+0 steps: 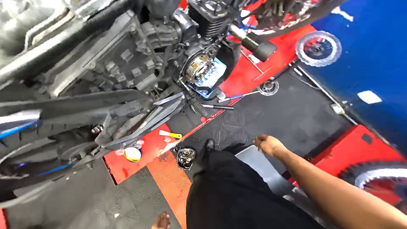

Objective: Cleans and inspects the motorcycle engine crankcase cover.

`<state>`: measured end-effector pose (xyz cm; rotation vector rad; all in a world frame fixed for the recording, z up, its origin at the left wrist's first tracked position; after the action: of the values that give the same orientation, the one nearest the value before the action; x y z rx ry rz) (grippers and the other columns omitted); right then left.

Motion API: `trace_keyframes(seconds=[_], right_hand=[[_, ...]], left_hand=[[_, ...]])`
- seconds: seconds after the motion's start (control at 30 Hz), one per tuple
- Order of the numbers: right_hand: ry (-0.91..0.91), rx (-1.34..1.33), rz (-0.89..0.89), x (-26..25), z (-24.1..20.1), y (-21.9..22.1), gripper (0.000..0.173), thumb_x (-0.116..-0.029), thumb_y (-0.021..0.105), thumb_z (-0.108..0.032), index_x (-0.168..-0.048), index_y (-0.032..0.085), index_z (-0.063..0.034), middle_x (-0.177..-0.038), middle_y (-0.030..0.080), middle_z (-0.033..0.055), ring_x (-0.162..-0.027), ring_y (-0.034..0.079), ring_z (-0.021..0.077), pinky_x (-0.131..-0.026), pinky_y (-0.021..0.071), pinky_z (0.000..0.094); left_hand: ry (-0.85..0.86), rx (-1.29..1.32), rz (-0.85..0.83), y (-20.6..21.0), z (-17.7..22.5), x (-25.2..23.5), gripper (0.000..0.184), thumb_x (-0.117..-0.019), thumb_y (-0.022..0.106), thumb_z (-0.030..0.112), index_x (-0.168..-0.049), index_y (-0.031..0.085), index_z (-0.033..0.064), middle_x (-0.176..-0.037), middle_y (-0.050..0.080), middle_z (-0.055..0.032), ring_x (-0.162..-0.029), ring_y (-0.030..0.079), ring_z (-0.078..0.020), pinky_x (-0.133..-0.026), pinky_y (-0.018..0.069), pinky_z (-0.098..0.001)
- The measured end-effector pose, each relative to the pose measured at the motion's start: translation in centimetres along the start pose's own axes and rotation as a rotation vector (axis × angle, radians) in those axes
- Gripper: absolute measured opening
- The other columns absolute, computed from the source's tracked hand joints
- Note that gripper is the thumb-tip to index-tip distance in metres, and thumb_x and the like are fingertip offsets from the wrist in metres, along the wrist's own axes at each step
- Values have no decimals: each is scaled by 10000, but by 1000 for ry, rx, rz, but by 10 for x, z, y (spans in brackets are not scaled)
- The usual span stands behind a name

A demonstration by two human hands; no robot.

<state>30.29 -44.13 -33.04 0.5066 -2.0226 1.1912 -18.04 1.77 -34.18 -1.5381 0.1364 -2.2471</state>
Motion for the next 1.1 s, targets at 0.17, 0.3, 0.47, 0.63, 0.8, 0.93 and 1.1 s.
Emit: trace_keyframes(seconds=[0.17, 0.3, 0.47, 0.63, 0.8, 0.93, 1.1], right_hand=[[-324, 405, -120, 32, -85, 60, 390, -1010, 594, -424, -1303, 680, -181, -1164, 733, 107, -1098, 696, 309, -975, 536, 618], [-566, 813, -421, 34, -140, 156, 408, -1021, 574, -416, -1351, 645, -188, -1174, 738, 56, -1097, 706, 243, -994, 552, 543], [-659, 1195, -640, -66, -143, 317, 376, -1026, 574, -386, -1331, 671, -188, -1234, 719, 87, -1175, 672, 291, -1025, 521, 575], [-754, 1350, -676, -189, -104, 479, 284, -996, 618, -280, -1230, 708, -147, -1153, 727, 143, -1087, 695, 354, -909, 551, 637], [-945, 1510, -579, -270, -101, 603, 218, -977, 615, -245, -1134, 727, -143, -1137, 723, 144, -1076, 693, 367, -846, 556, 641], [-1216, 1586, -560, -298, -97, 685, 214, -963, 632, -222, -1138, 728, -146, -1136, 717, 156, -1062, 691, 391, -819, 561, 650], [-1432, 1684, -596, -297, -68, 749, 187, -926, 676, -198, -1093, 745, -147, -1109, 726, 143, -1030, 697, 388, -790, 562, 653]], left_hand=[[66, -10, 191, 4, 1, -43, 490, -1016, 630, 386, -1376, 602, 54, -1174, 727, -143, -1046, 717, -266, -931, 588, -519], [-55, 74, 245, 46, -22, -55, 519, -1012, 619, 435, -1404, 593, 96, -1170, 741, -104, -1097, 713, -243, -1011, 555, -521], [-108, 235, 116, 160, -54, -119, 558, -1004, 608, 490, -1424, 577, 124, -1224, 719, -83, -1130, 694, -218, -1038, 543, -499], [-60, 285, 281, 202, -82, -210, 453, -1009, 640, 423, -1351, 640, 126, -1146, 740, -71, -1040, 720, -220, -960, 579, -521], [56, 474, 795, 151, -121, -263, 335, -1025, 640, 274, -1314, 636, 105, -1048, 743, -49, -896, 728, -156, -840, 620, -439], [65, 520, 941, 138, -147, -259, 334, -1010, 640, 378, -1260, 653, 157, -998, 745, 15, -852, 739, -119, -792, 646, -376], [287, 508, 1076, 153, -168, -230, 353, -1001, 672, 368, -1258, 644, 126, -1013, 749, -25, -861, 756, -204, -793, 669, -394]])
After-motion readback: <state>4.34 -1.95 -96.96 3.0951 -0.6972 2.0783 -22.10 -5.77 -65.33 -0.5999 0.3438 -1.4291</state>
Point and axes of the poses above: each hand's wrist, its own x-axis away from the middle knuckle, its own y-axis out of the palm, z = x × y, the point moved 7 cm from there along -x, towards the middle knuckle
